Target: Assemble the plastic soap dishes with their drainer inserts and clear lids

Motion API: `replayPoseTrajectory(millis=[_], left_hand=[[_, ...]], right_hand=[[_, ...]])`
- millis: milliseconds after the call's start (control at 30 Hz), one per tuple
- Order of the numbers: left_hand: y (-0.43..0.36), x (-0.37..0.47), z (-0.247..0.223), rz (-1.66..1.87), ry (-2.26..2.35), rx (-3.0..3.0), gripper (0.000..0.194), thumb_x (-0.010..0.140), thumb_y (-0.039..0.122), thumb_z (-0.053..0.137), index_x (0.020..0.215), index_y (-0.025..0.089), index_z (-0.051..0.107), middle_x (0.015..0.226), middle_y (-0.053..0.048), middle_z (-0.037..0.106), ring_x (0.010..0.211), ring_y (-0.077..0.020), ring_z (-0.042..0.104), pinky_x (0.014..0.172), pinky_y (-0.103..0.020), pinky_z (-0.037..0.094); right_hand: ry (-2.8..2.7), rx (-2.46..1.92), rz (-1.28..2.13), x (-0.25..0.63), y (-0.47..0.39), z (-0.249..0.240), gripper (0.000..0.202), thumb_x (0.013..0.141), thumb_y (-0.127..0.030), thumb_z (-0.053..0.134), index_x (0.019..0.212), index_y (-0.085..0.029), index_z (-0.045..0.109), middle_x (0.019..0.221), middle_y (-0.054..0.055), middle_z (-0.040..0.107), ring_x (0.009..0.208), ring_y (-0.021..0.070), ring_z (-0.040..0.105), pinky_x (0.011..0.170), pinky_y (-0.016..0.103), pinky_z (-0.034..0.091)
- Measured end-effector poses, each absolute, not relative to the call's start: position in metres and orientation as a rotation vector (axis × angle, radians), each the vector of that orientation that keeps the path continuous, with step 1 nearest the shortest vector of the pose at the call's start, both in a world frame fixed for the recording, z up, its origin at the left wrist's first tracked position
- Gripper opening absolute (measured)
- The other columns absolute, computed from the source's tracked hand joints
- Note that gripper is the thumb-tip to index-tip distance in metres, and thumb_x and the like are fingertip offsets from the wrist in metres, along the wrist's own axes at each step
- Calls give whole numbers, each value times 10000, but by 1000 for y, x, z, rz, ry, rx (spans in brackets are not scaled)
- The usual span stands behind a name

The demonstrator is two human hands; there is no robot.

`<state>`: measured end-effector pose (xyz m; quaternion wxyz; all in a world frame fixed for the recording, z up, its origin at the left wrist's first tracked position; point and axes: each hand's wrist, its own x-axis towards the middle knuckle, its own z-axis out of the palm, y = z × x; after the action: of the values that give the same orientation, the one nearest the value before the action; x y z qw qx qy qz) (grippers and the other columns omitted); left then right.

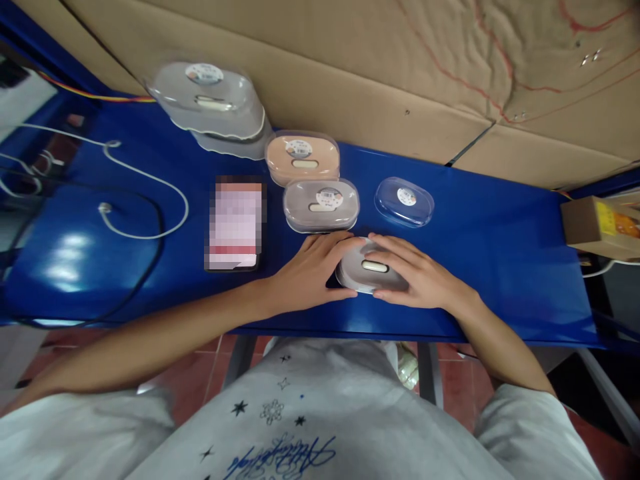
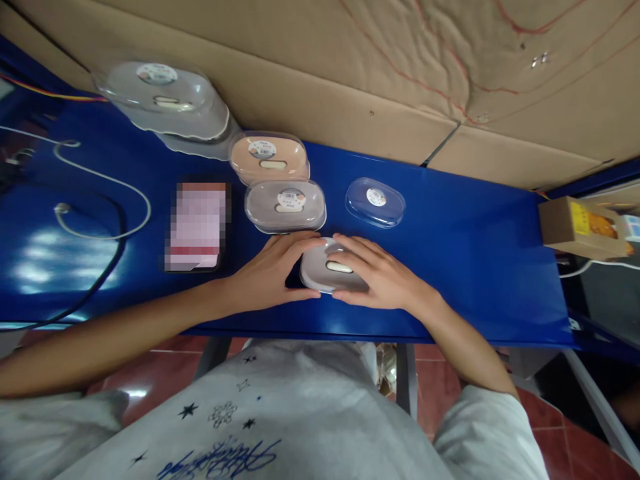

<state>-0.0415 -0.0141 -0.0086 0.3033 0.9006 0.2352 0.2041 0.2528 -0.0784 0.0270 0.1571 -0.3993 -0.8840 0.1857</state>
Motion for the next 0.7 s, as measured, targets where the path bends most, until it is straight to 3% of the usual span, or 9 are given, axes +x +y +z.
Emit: replayPoseTrajectory(millis=[133, 267, 367, 433, 567, 700], left_hand=[[-19, -41, -10, 485, 670, 2382, 954, 903, 374, 920, 1673, 247, 371, 1654, -200, 574, 1527, -404, 575, 1250, -617, 442], [-19, -42, -12, 496, 694, 2380, 1006, 884, 365, 920, 1695, 254, 335, 1690, -206, 539, 1548, -418, 547, 1255, -618, 431], [-17, -42, -12, 488, 700, 2393, 954, 922, 357, 874, 1705, 230, 344, 1652, -206, 572, 1514, -409, 570, 1248, -620, 431], [-16, -42, -11, 475, 686, 2468, 790, 956, 367, 842, 1636, 217, 471, 1614, -213, 590, 1481, -414, 584, 1221, -629, 442], [-17, -43, -7, 482, 566, 2670, 260, 1027, 368, 773, 1241, 221, 755, 1569, -217, 599, 1460, -411, 575, 1188, -627, 443], [-19, -44, 0, 488, 425, 2752, 150, 1046, 352, 754, 1096, 214, 784, 1539, -210, 628, 1440, -393, 578, 1185, -629, 422]], right_hand=[[-2490, -1132, 560, 252, -79, 27, 554, 1074, -527, 694, 1526, -212, 641, 1743, 215, 530, 1612, 375, 552, 1302, 609, 521], [-2400, -1175, 613, 262, -75, 29, 527, 1080, -521, 695, 1521, -239, 638, 1720, 184, 565, 1585, 332, 588, 1285, 531, 553], [-2346, -1296, 599, 276, -69, 31, 516, 1073, -510, 713, 1519, -262, 644, 1699, 159, 595, 1594, 322, 580, 1314, 535, 523], [-2328, -1372, 570, 285, -64, 31, 514, 1069, -531, 709, 1515, -281, 651, 1712, 145, 586, 1604, 334, 566, 1322, 565, 505], [-2333, -1471, 381, 294, -56, 25, 500, 1067, -589, 679, 1472, -295, 688, 1745, 143, 552, 1607, 394, 548, 1312, 664, 457], [-2329, -1500, 300, 296, -49, 14, 503, 1068, -599, 663, 1467, -295, 697, 1747, 128, 554, 1647, 406, 484, 1333, 677, 408]])
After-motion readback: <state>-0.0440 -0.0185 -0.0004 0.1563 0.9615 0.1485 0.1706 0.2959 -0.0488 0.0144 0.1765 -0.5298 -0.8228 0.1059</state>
